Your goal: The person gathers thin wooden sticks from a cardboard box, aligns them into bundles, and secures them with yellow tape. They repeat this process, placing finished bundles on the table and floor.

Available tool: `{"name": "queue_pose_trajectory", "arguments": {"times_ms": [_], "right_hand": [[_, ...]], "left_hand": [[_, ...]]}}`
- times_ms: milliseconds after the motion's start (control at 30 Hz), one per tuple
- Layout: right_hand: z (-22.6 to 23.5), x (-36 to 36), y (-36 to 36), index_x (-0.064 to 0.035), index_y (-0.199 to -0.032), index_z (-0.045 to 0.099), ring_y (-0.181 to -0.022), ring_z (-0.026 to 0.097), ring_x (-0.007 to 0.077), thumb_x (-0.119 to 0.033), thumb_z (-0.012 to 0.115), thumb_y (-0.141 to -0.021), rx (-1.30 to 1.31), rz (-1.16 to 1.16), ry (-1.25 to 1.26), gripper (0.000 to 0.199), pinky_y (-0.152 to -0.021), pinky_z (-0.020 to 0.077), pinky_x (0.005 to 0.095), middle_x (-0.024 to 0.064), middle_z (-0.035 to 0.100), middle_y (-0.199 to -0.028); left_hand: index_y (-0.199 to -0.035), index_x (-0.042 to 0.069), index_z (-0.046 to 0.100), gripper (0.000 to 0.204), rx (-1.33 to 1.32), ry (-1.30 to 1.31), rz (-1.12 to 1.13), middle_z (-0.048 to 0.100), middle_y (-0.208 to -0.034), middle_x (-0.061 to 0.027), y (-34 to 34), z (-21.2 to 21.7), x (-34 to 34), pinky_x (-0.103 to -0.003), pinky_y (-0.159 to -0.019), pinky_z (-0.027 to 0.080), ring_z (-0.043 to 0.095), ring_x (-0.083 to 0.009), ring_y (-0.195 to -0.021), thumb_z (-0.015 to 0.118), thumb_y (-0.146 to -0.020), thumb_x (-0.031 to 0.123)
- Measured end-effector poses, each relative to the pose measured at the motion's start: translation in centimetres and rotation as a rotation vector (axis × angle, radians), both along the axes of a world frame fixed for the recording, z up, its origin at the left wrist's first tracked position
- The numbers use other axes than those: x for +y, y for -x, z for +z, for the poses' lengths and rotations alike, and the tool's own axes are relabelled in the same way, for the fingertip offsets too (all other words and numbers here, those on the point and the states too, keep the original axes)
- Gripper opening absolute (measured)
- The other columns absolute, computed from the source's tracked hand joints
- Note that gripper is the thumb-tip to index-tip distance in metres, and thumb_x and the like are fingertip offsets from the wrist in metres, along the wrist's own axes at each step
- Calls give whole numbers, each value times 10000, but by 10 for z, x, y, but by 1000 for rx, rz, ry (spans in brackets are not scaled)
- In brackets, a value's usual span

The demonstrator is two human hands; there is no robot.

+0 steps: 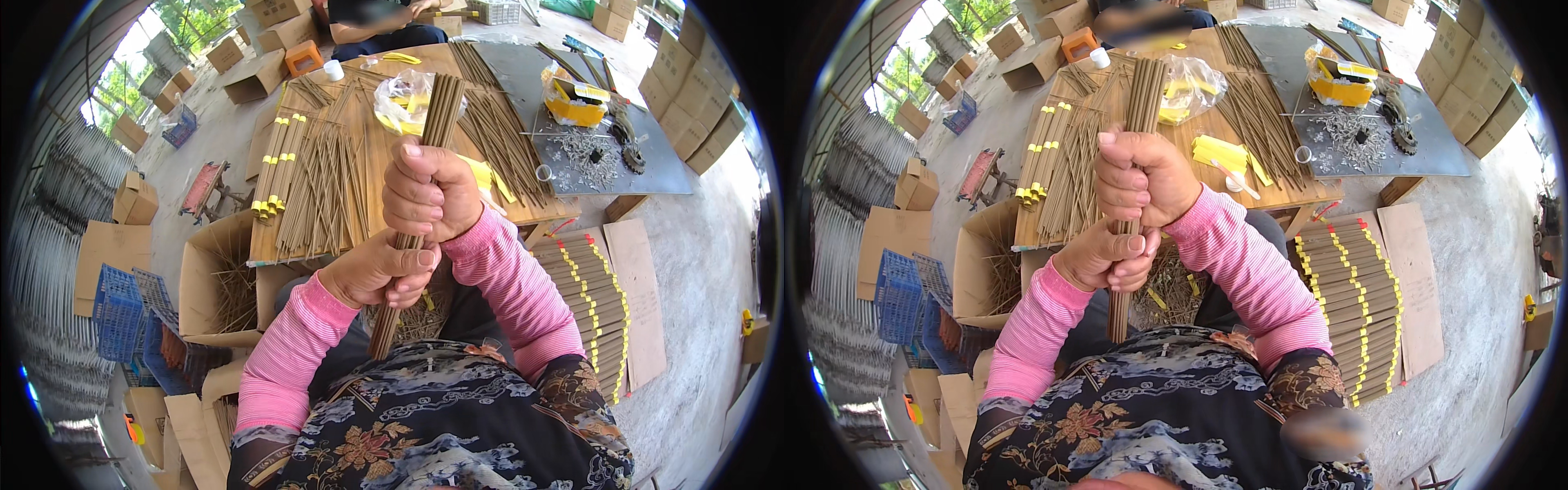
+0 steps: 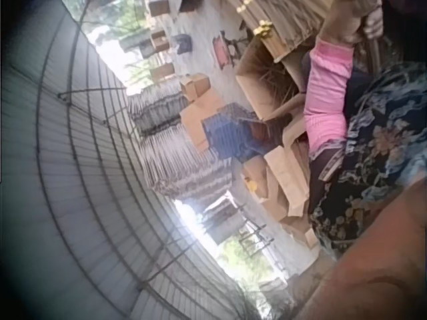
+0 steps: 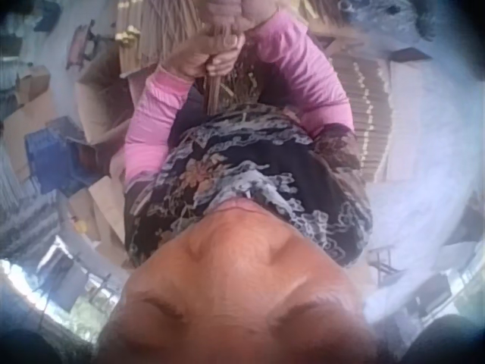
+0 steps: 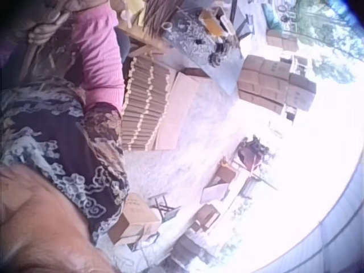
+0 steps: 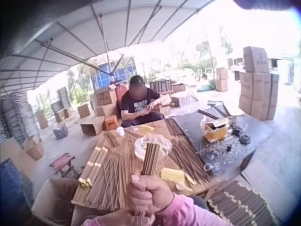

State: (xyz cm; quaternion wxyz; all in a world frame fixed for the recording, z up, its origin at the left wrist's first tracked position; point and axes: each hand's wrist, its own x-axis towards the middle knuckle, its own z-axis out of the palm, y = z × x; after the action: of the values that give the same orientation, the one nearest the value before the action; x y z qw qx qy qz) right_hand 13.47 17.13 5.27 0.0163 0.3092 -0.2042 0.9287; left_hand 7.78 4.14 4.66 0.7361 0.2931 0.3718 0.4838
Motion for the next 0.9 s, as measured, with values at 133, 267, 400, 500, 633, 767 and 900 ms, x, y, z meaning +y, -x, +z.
{"name": "queue_pose_trajectory", "arguments": {"times_ms": [133,267,400,500,633,767,900], "right_hand": [[2,-4,9,-52,-782,468,-428,424,129,-298,401,-908,-183,-202,-49,284,-411,405,272,21,449,-557],[-28,8,20,-7,-1216,407,-1066,500,258,-516,423,-854,-242,-560,-428,625,-951,354,387,161,516,-1125],[-60,-44,-3,33,-1210,398,-1031,486,160,-317,668,-767,-239,-395,-761,626,-918,368,309,101,520,-1089],[-76,-72,-6,-24,-905,501,-583,531,67,-265,606,-829,-493,-263,-817,274,-524,449,202,7,543,-674],[-68,-71,-8,-59,-757,433,-366,409,55,-244,558,-862,-524,-240,-869,246,-337,340,198,-25,444,-502],[-73,-72,-14,-72,-730,404,-335,392,66,-245,548,-867,-555,-66,-851,264,-321,336,213,-20,417,-472],[-78,-74,-15,-61,-744,427,-335,400,68,-266,556,-861,-591,-77,-891,270,-319,335,218,-14,417,-472]], "left_hand": [[-790,75,473,237,17,-13,157,351,-469,35,4,-5,-2,-205,-339,263,331,-59,-353,603,-823,270],[-748,108,440,234,128,-206,545,353,-494,28,17,0,-13,-212,-354,287,348,-72,-372,574,-846,274],[-744,111,438,236,71,-455,741,360,-499,23,41,-2,-16,-223,-351,299,347,-72,-373,548,-861,284],[-714,117,428,255,25,-417,817,358,-497,25,41,-7,-16,-221,-354,301,352,-73,-376,543,-864,289],[-739,121,469,231,20,-386,913,400,-523,18,50,-9,-20,-231,-398,351,391,-86,-417,544,-861,302],[-756,100,463,252,-110,-508,855,393,-566,20,77,2,-28,-216,-428,347,376,-70,-448,450,-911,298],[-720,106,447,269,-67,-465,925,398,-534,20,77,-2,-30,-210,-395,340,370,-72,-412,452,-912,295]]}}
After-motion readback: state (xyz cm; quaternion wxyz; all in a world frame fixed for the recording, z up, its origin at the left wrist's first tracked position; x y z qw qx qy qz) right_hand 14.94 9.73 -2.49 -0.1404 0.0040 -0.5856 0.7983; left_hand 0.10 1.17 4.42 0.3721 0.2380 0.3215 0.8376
